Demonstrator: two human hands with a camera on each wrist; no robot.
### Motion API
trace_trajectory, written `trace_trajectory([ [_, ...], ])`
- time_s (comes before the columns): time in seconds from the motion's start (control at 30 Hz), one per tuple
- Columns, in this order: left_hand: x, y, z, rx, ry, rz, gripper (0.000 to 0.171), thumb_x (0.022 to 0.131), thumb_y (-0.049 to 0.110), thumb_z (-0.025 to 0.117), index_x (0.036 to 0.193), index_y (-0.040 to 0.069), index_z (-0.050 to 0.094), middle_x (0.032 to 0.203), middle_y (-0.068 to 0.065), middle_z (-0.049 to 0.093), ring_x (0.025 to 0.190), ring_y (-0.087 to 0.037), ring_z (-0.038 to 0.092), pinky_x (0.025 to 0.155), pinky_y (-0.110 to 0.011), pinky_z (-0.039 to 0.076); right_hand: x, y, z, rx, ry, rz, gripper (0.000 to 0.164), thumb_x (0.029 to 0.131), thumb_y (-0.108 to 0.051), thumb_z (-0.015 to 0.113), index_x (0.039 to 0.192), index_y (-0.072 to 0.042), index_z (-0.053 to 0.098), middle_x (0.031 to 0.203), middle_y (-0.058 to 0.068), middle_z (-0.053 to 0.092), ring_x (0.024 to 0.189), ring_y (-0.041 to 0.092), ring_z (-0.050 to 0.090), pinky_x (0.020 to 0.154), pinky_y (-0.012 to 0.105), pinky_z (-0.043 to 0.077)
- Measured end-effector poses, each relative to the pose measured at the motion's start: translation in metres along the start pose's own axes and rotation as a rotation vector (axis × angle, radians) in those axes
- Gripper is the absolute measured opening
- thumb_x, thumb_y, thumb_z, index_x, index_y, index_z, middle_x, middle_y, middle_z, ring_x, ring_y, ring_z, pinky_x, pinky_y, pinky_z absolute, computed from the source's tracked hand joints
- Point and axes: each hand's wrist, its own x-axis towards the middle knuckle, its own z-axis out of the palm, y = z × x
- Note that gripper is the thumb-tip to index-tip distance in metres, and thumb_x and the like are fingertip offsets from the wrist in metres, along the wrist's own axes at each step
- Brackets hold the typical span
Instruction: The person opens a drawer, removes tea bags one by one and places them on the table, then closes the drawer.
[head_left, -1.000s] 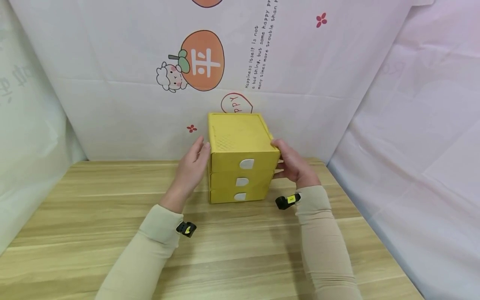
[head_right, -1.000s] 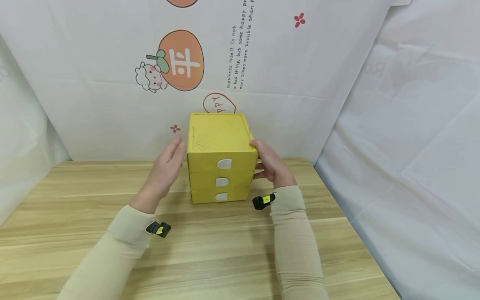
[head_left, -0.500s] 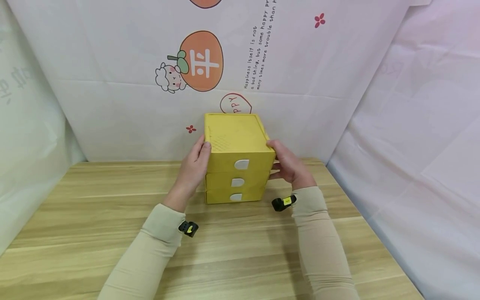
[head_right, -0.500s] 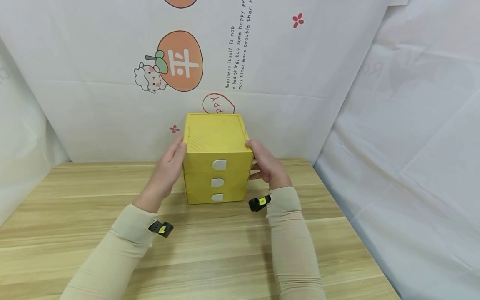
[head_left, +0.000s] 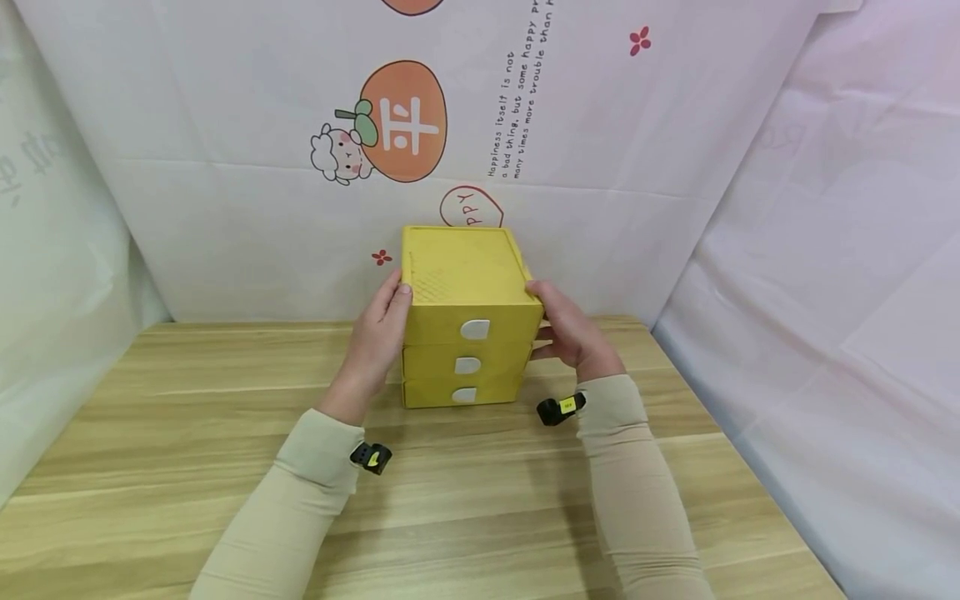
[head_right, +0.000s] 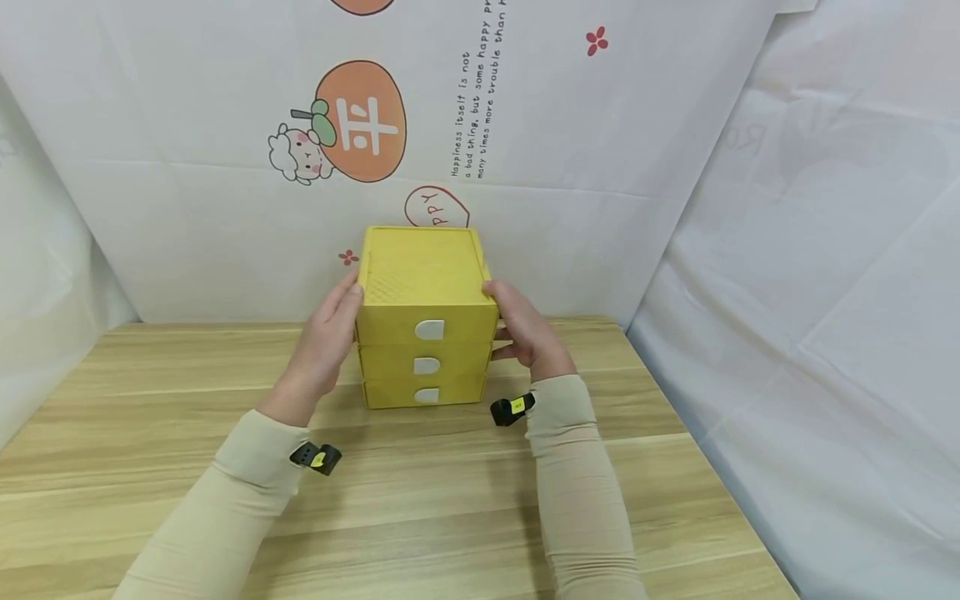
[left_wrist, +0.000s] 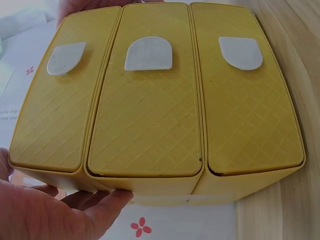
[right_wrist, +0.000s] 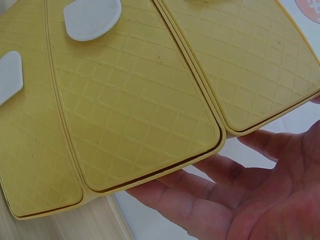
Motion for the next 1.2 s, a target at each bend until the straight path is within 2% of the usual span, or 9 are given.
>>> trace_trajectory([
  [0.33,-0.005,0.001,-0.008,0.008,0.014,0.030,0.066,0.112,0.054,0.032,0.168,0.023,0.020,0.173,0.007,0.022,0.160,-0.017,0.017,0.129,-0.046,0.019,0.000,-0.003,0.009,-0.003,-0.016,-0.002,0.063,0.100,-0.061,0.041,0.135,-0.010,0.053,0.127,0.015,0.056,0.107,0.034,0.067,0.086,0.056,0.060],
  [0.5,-0.007,0.000,-0.011,-0.015,0.010,0.036,0.065,0.112,0.053,0.032,0.168,0.024,0.019,0.172,0.009,0.021,0.160,-0.016,0.016,0.129,-0.045,0.019,-0.001,-0.004,0.013,-0.012,-0.025,-0.021,0.065,0.100,-0.061,0.040,0.137,-0.009,0.052,0.130,0.016,0.055,0.111,0.037,0.066,0.085,0.057,0.060],
  [0.67,-0.008,0.001,-0.014,-0.011,0.025,0.047,0.062,0.112,0.051,0.033,0.168,0.026,0.022,0.171,0.010,0.024,0.159,-0.015,0.019,0.129,-0.045,0.021,0.000,-0.004,0.016,-0.020,-0.030,-0.033,0.064,0.101,-0.061,0.039,0.137,-0.009,0.052,0.128,0.016,0.057,0.107,0.036,0.068,0.084,0.056,0.061],
  [0.93,-0.012,0.001,-0.019,0.022,0.047,0.025,0.062,0.112,0.052,0.032,0.168,0.026,0.022,0.172,0.010,0.022,0.159,-0.015,0.018,0.129,-0.044,0.019,0.000,-0.005,0.022,-0.030,-0.028,-0.027,0.064,0.100,-0.060,0.039,0.139,-0.010,0.050,0.128,0.016,0.056,0.108,0.037,0.067,0.080,0.053,0.061],
  [1.2,-0.014,-0.001,-0.023,0.036,0.067,0.019,0.061,0.112,0.052,0.032,0.167,0.026,0.023,0.172,0.006,0.023,0.159,-0.017,0.018,0.129,-0.044,0.019,-0.001,-0.005,0.028,-0.024,-0.034,-0.035,0.063,0.101,-0.060,0.038,0.136,-0.010,0.052,0.128,0.015,0.056,0.105,0.035,0.068,0.080,0.054,0.062],
])
